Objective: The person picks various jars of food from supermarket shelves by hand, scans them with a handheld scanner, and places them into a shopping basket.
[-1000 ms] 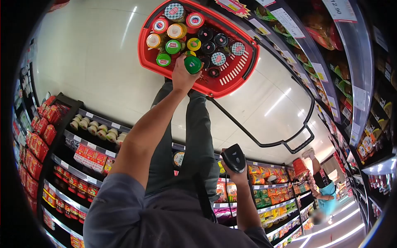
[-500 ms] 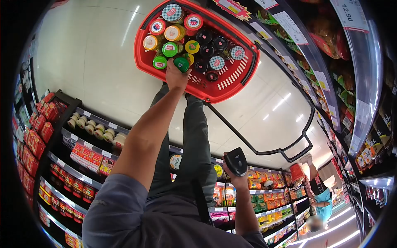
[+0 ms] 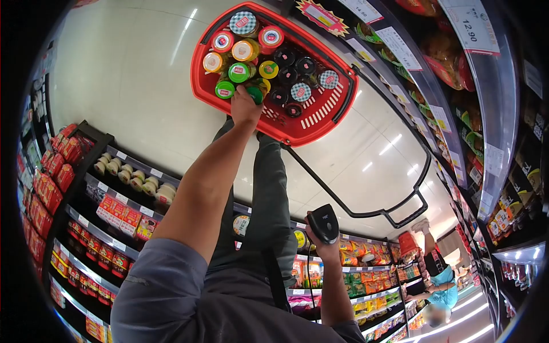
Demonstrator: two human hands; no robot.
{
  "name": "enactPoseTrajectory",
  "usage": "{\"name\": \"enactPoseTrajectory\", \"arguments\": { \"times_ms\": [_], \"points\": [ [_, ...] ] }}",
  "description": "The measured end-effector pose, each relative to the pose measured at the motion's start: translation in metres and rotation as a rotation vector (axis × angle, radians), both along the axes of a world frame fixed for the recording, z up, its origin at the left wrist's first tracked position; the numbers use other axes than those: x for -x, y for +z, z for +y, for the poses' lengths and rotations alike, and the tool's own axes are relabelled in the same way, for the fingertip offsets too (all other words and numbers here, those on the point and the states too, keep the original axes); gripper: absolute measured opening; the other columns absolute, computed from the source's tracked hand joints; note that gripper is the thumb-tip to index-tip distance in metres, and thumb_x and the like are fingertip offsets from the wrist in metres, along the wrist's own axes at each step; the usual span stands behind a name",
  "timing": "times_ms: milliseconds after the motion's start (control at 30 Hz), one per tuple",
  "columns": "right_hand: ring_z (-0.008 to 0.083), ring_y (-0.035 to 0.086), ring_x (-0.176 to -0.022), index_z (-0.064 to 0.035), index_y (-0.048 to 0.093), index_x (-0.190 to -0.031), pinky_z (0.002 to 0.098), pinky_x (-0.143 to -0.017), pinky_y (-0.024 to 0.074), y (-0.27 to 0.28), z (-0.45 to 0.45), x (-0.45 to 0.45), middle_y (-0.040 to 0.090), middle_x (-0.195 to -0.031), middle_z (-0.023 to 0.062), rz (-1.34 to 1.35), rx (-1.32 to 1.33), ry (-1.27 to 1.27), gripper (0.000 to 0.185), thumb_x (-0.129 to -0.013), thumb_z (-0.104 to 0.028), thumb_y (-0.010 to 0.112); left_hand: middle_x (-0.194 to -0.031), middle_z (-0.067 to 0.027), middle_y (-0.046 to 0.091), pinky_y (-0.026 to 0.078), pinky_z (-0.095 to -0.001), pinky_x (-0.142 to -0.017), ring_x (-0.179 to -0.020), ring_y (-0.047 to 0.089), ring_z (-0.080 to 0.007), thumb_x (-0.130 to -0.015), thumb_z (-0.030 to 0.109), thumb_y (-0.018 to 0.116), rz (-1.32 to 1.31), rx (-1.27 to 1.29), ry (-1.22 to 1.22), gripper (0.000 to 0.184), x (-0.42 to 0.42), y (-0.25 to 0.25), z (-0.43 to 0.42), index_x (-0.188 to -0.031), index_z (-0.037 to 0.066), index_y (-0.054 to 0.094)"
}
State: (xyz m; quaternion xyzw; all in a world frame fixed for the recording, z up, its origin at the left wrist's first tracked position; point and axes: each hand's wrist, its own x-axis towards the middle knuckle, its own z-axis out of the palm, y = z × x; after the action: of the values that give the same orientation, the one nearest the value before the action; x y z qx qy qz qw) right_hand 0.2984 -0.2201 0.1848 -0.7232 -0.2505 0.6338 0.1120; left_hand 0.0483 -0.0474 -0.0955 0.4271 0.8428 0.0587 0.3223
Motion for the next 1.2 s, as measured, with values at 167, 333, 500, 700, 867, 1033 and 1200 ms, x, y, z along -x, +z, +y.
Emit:
{"name": "enactPoseTrajectory", "arguments": {
  "times_ms": [167,333,500,700,867,1033,1200],
  "points": [
    [0.0137,0.068,-0.085,-0.0017,0.066,-0.098,0.0280,-0.075,0.0517,0.002,0.003,0.012,0.071,-0.094,0.0074,-0.034,-0.020,-0.115,0.029,-0.072,-0.005,0.078,-0.108,-0.0193,0.056,0.047,-0.0405,-0.089,-0.106,0.053,-0.0357,-0.067,0.019,0.079,0.037,0.139,-0.112,0.059,0.009,0.006,0.001,-0.106,0.003,0.039],
    [0.0138,0.066,-0.086,-0.0006,0.064,-0.103,0.0282,-0.077,0.0509,0.010,0.011,0.019,0.070,-0.094,0.0073,-0.040,-0.036,0.003,0.028,-0.077,-0.005,0.073,-0.110,-0.0198,0.056,0.047,-0.0401,-0.089,-0.106,0.054,-0.0357,-0.070,0.016,0.076,0.017,0.186,-0.155,0.054,0.014,0.022,0.002,-0.107,0.002,0.039],
    [0.0125,0.067,-0.075,-0.0011,0.067,-0.091,0.0271,-0.067,0.0520,0.018,0.020,0.029,0.071,-0.083,0.0058,-0.050,-0.021,-0.070,0.020,-0.074,-0.007,0.077,-0.110,-0.0208,0.055,0.048,-0.0408,-0.089,-0.103,0.055,-0.0365,-0.072,0.011,0.072,-0.033,0.231,-0.201,0.051,0.020,0.033,-0.004,-0.110,0.001,0.039],
    [0.0110,0.067,-0.075,-0.0008,0.067,-0.092,0.0273,-0.068,0.0521,0.016,0.021,0.037,0.070,-0.084,0.0060,-0.042,-0.022,-0.069,0.021,-0.075,-0.007,0.077,-0.109,-0.0205,0.054,0.050,-0.0422,-0.085,-0.103,0.055,-0.0362,-0.071,0.014,0.072,0.001,0.092,-0.227,0.052,0.024,0.039,-0.011,-0.110,0.001,0.040],
    [0.0110,0.066,-0.076,-0.0017,0.067,-0.093,0.0275,-0.069,0.0520,0.017,0.009,0.039,0.070,-0.085,0.0053,-0.067,-0.025,-0.096,0.024,-0.073,-0.009,0.079,-0.108,-0.0178,0.054,0.051,-0.0428,-0.081,-0.104,0.054,-0.0345,-0.069,0.020,0.074,0.009,0.116,-0.204,0.051,0.035,0.057,-0.022,-0.106,0.002,0.044],
    [0.0142,0.065,-0.093,-0.0006,0.063,-0.109,0.0279,-0.082,0.0510,0.016,0.008,0.038,0.069,-0.100,0.0079,-0.058,0.056,0.012,0.030,-0.081,-0.006,0.071,-0.110,-0.0162,0.053,0.046,-0.0445,-0.084,-0.106,0.052,-0.0338,-0.066,0.026,0.076,0.097,0.080,-0.145,0.056,0.057,0.059,-0.011,-0.108,0.004,0.045],
    [0.0142,0.065,-0.093,-0.0004,0.063,-0.108,0.0282,-0.083,0.0510,0.007,0.002,0.047,0.069,-0.099,0.0079,-0.078,0.061,0.001,0.029,-0.081,-0.006,0.071,-0.116,-0.0136,0.054,0.036,-0.0470,-0.092,-0.107,0.051,-0.0302,-0.067,0.037,0.076,0.304,0.032,-0.190,0.075,0.078,0.033,0.000,-0.125,0.005,0.039]
  ]
}}
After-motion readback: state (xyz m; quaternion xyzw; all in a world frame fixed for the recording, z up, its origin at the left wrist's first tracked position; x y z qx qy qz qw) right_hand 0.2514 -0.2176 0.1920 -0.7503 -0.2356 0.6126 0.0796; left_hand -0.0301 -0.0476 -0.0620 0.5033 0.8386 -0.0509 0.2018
